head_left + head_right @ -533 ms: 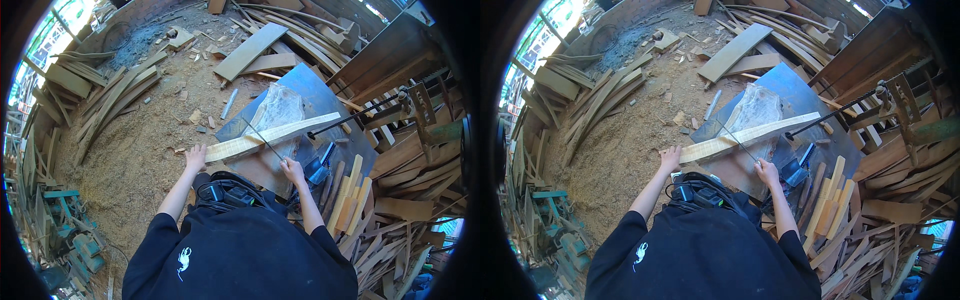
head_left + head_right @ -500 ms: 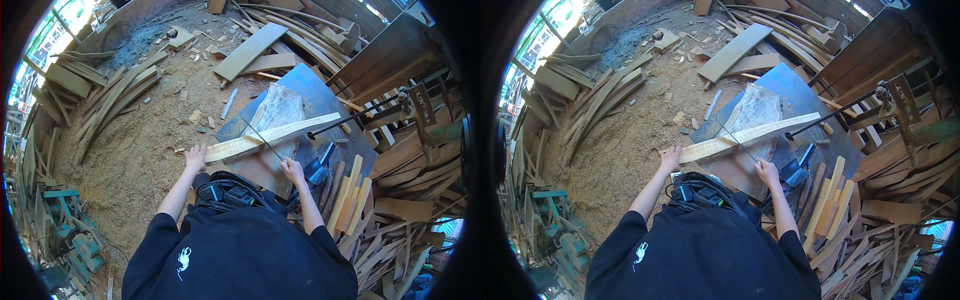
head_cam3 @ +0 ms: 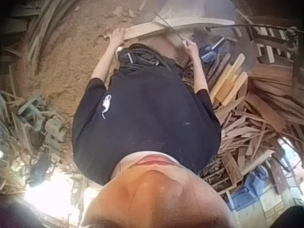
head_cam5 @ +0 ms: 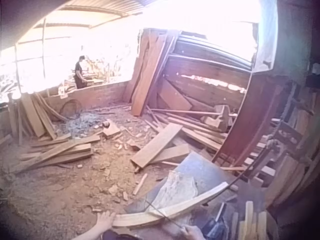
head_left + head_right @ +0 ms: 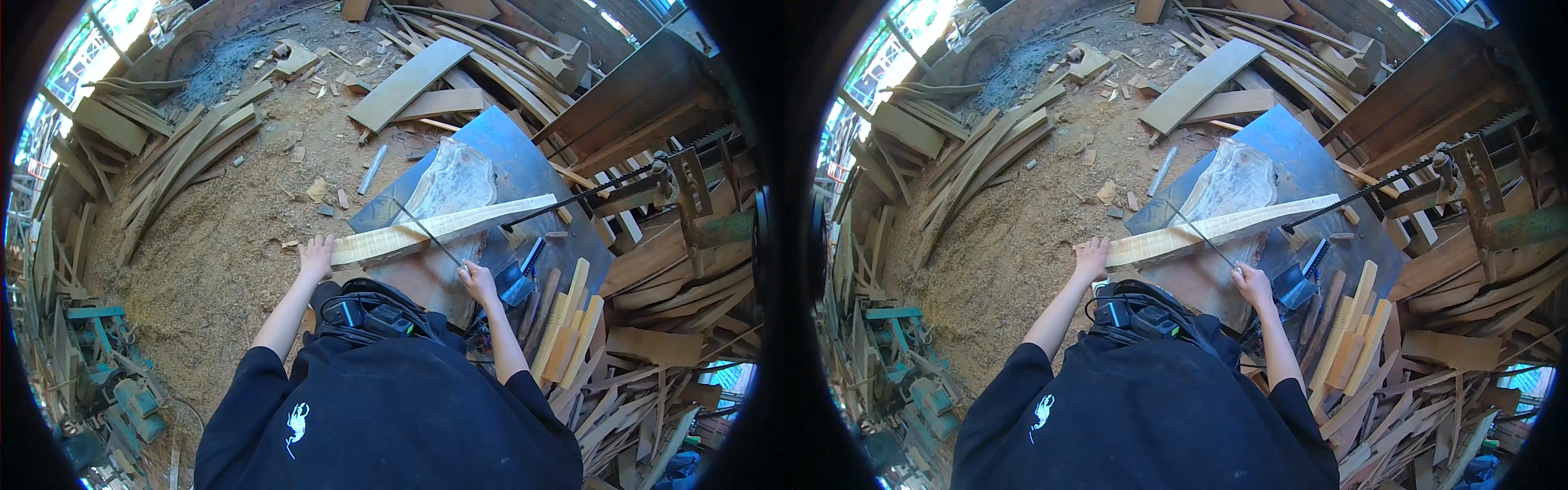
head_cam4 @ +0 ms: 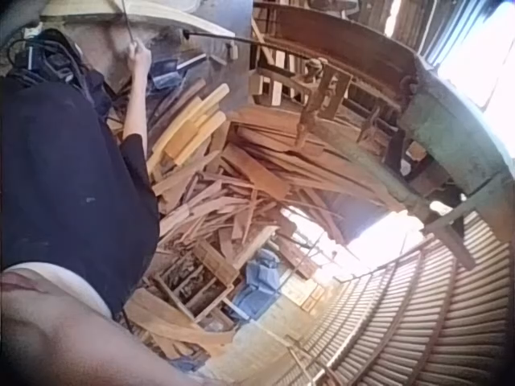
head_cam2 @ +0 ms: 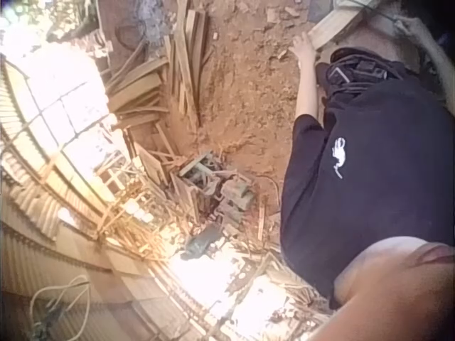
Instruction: Manually saw a piece of wood using a hand saw.
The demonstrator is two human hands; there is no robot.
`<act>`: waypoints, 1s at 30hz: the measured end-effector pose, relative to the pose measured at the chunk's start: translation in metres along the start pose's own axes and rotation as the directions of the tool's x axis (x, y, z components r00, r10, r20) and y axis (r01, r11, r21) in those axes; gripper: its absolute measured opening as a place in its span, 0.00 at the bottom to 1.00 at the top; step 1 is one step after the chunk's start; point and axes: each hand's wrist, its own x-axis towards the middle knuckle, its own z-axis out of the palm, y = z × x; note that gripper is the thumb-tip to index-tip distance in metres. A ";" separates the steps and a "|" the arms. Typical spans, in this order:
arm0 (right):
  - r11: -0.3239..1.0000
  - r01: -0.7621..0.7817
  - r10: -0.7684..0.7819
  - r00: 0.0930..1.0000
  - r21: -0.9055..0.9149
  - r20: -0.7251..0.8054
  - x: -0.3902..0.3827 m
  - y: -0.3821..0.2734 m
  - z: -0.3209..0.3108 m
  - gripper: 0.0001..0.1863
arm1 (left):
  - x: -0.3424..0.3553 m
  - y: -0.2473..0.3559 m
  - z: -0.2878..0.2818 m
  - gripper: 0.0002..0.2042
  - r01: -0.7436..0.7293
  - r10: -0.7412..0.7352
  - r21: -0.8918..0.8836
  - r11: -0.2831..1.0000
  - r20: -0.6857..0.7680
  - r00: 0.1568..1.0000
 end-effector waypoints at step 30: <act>0.997 0.072 -0.072 0.997 0.041 0.005 0.018 0.000 0.015 0.22 | -0.005 0.006 -0.004 0.39 0.002 -0.001 0.021 1.000 -0.063 0.998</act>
